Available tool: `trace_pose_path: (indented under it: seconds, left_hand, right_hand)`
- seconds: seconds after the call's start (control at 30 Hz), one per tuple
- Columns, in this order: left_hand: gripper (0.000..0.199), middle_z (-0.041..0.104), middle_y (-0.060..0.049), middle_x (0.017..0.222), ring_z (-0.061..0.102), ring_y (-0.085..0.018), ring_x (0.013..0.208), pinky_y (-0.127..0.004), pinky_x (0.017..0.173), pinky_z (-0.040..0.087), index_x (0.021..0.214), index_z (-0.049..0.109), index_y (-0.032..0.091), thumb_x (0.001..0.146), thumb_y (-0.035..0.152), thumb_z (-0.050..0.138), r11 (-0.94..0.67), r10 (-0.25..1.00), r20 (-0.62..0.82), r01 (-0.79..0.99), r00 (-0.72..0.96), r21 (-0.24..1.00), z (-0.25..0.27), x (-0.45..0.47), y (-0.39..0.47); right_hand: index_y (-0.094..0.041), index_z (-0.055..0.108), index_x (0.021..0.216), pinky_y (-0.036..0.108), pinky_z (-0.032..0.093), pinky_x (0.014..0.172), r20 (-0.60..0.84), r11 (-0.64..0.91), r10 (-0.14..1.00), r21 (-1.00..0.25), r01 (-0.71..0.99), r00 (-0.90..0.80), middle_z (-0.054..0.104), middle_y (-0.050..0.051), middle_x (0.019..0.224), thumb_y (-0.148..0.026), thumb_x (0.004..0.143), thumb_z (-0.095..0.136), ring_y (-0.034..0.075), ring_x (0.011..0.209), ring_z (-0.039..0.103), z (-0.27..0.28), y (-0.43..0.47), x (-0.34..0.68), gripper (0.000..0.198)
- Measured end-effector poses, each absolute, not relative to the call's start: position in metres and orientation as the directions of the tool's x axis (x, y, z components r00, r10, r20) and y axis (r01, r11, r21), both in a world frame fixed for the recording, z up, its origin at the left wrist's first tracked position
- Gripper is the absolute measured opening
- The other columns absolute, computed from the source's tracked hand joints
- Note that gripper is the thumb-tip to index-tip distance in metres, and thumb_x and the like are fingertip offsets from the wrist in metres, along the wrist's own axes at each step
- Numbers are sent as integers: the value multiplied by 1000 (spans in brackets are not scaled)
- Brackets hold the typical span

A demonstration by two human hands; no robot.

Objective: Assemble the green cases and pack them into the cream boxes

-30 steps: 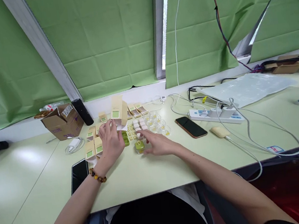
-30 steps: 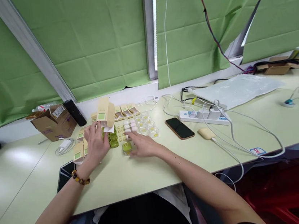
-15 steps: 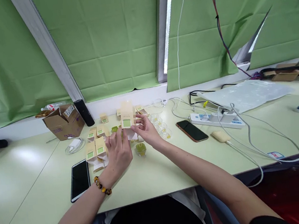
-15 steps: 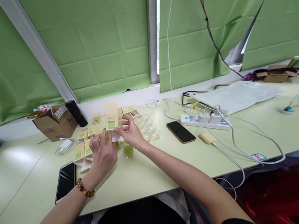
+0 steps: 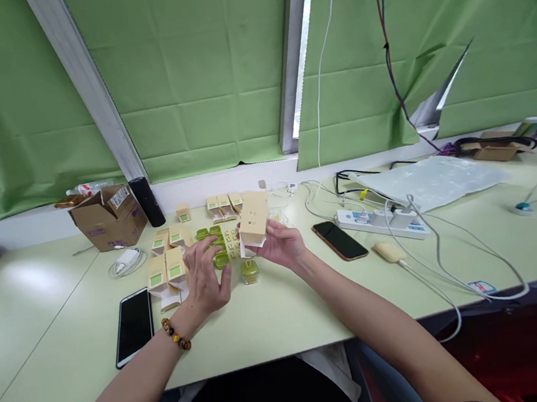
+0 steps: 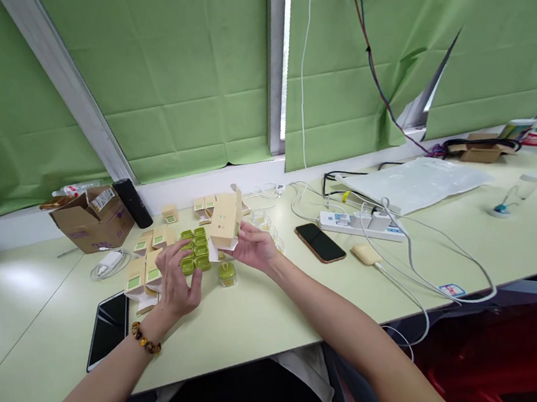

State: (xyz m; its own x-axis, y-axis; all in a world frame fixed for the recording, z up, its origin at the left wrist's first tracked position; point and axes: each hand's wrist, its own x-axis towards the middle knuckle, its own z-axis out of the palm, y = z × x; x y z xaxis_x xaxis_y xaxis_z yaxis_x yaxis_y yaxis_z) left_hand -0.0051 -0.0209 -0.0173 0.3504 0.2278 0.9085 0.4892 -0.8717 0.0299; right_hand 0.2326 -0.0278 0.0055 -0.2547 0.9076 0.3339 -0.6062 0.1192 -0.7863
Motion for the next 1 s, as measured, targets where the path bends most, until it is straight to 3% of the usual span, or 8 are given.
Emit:
trace_pose_path:
  seconds: [0.2, 0.33, 0.4, 0.47, 0.57, 0.73, 0.87, 1.0]
  left_hand:
    - [50, 59, -18, 135, 55, -35, 128, -59, 111, 38, 142, 44, 21, 95, 26, 61, -906, 282, 905, 398, 320, 142, -22, -5, -19]
    - [50, 54, -17, 142, 56, -31, 132, -52, 110, 47, 148, 41, 25, 102, 38, 58, -840, 539, 801, 92, 260, 535, -28, 7, -22]
    - [55, 54, -17, 145, 59, -29, 132, -48, 108, 51, 149, 36, 27, 103, 46, 59, -664, 689, 674, -141, 265, 734, -31, 15, -22]
    - [61, 58, -14, 145, 60, -27, 133, -44, 110, 52, 149, 35, 29, 100, 50, 65, -463, 784, 553, -330, 281, 823, -33, 20, -21]
    - [61, 63, -9, 143, 64, -23, 129, -38, 107, 54, 142, 46, 30, 92, 46, 77, -192, 867, 390, -513, 311, 837, -28, 18, -15]
    - [24, 75, -6, 104, 73, -20, 89, -34, 78, 61, 117, 64, 22, 96, 33, 66, 197, 921, 73, -622, 382, 757, -5, -1, -7]
    - [22, 63, -7, 72, 64, -20, 67, -38, 71, 60, 88, 66, 16, 94, 34, 55, 269, 895, 50, -627, 443, 731, 2, -10, -2]
    - [22, 58, -6, 68, 60, -21, 66, -42, 71, 59, 81, 65, 19, 87, 39, 57, 235, 887, 113, -648, 448, 724, -6, -10, 2]
  right_hand:
    - [-26, 64, 118, 53, 59, 92, 316, 116, 913, -808, -578, -259, 76, 7, 119, -42, 72, 83, 30, 104, 72, 0, -26, 233, 52]
    - [-29, 60, 126, 44, 58, 89, 410, 335, 902, -864, -375, -139, 74, 5, 113, -44, 75, 87, 25, 100, 71, -7, -25, 220, 61]
    - [-30, 57, 128, 42, 57, 93, 498, 483, 866, -858, -176, -48, 71, 5, 115, -45, 74, 90, 25, 105, 69, -11, -27, 211, 65]
    - [-29, 55, 130, 44, 55, 97, 582, 581, 813, -813, 35, 15, 68, 7, 120, -46, 75, 91, 26, 111, 66, -15, -32, 202, 68]
    - [-29, 54, 135, 45, 55, 97, 677, 662, 736, -719, 211, -1, 63, 10, 127, -48, 80, 88, 28, 115, 63, -17, -42, 193, 68]
    - [-30, 50, 143, 42, 56, 87, 743, 740, 668, -657, 144, -45, 61, 9, 122, -48, 101, 62, 23, 101, 63, -15, -53, 194, 47]
    - [-29, 53, 139, 41, 55, 85, 734, 729, 678, -668, 148, -26, 63, 8, 115, -48, 106, 53, 22, 97, 63, -17, -52, 195, 37]
    - [-30, 54, 137, 41, 55, 84, 712, 712, 698, -678, 181, -75, 65, 8, 114, -46, 106, 54, 23, 96, 64, -25, -53, 191, 35]
